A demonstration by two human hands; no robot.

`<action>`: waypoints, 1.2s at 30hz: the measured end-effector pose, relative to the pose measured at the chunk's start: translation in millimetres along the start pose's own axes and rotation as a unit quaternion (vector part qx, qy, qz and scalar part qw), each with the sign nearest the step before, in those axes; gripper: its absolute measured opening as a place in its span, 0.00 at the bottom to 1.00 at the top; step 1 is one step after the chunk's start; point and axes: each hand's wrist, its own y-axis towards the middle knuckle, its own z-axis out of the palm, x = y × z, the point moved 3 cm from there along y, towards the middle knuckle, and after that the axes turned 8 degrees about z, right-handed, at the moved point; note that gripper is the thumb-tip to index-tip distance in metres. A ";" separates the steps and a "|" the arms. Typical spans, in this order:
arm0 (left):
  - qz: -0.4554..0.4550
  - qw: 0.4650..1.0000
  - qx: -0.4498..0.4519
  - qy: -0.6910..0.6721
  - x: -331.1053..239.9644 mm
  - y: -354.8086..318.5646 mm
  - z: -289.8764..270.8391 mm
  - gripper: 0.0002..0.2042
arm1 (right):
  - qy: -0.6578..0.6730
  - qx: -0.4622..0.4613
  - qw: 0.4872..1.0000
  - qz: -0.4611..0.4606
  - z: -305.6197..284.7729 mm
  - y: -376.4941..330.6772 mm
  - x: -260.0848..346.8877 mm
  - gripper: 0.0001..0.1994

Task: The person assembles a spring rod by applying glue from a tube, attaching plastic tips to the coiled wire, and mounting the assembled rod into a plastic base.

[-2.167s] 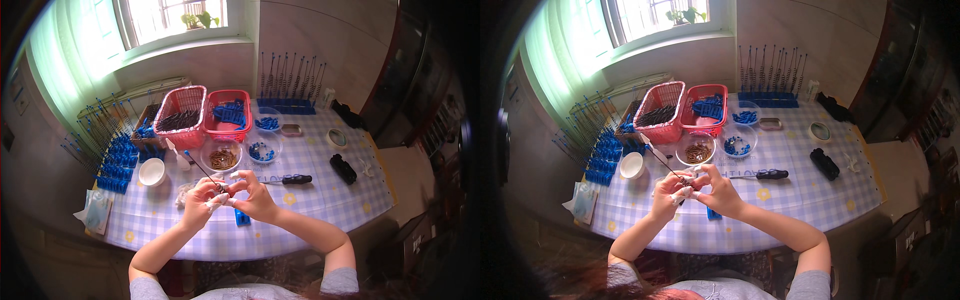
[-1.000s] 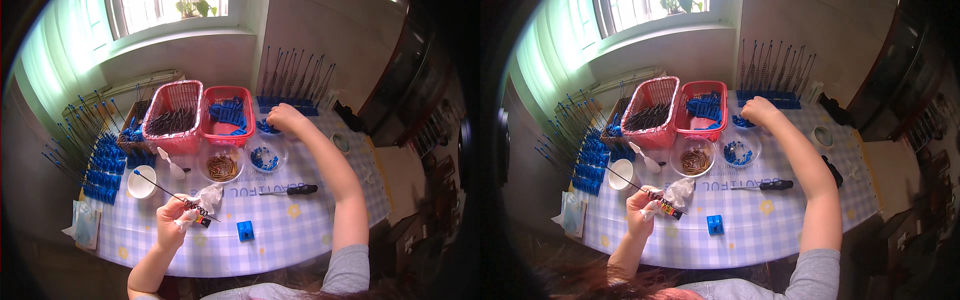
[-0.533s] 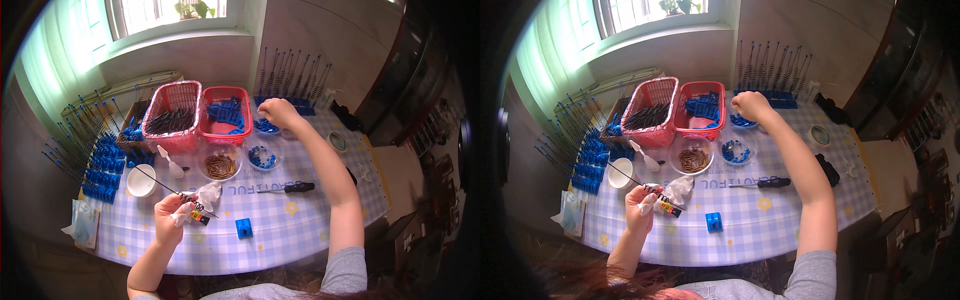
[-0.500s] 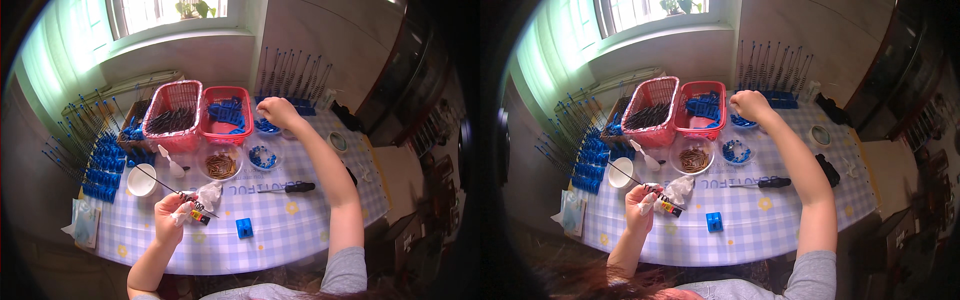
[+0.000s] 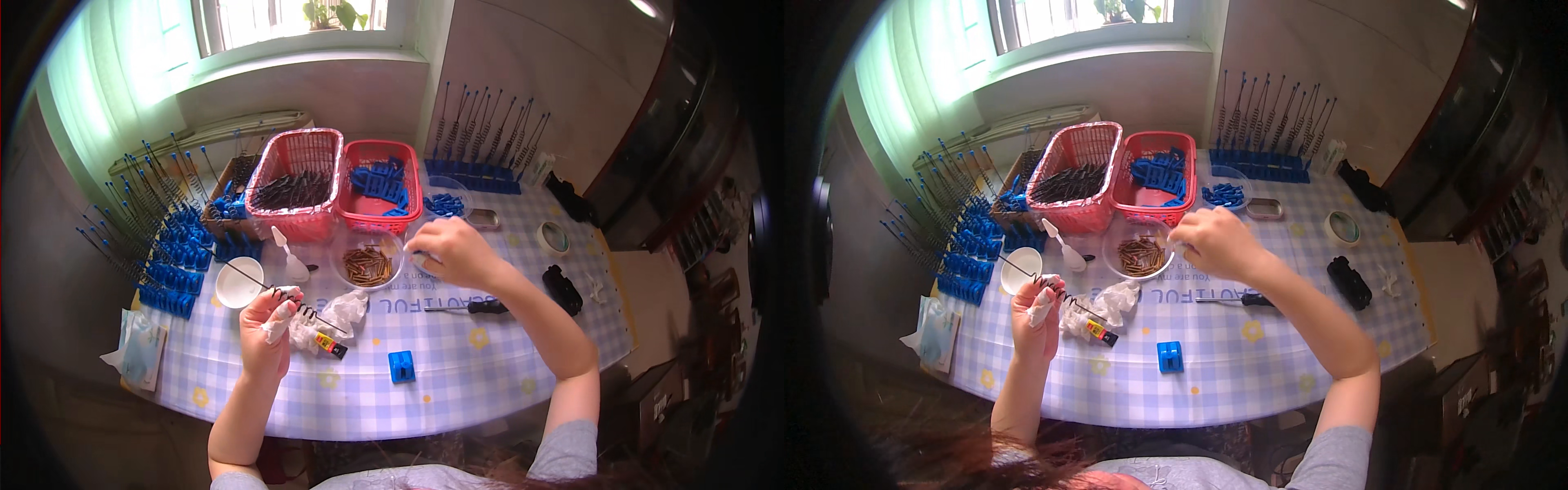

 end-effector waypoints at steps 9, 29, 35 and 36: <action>-0.036 0.999 -0.011 -0.026 8.6 1.5 -1.0 0.08 | -0.011 0.104 0.981 0.162 7.6 -4.6 -41.1 0.10; -0.060 0.998 0.004 -0.025 4.2 -6.5 9.4 0.09 | 0.004 0.140 0.985 0.103 36.3 133.1 -81.8 0.10; -0.058 0.998 0.025 -0.022 4.9 -8.3 11.3 0.08 | -0.142 0.227 0.928 0.260 5.6 88.3 -151.9 0.13; -0.065 0.997 0.028 -0.024 4.1 -9.4 13.0 0.08 | -0.122 0.256 0.921 0.267 14.2 77.9 -155.9 0.17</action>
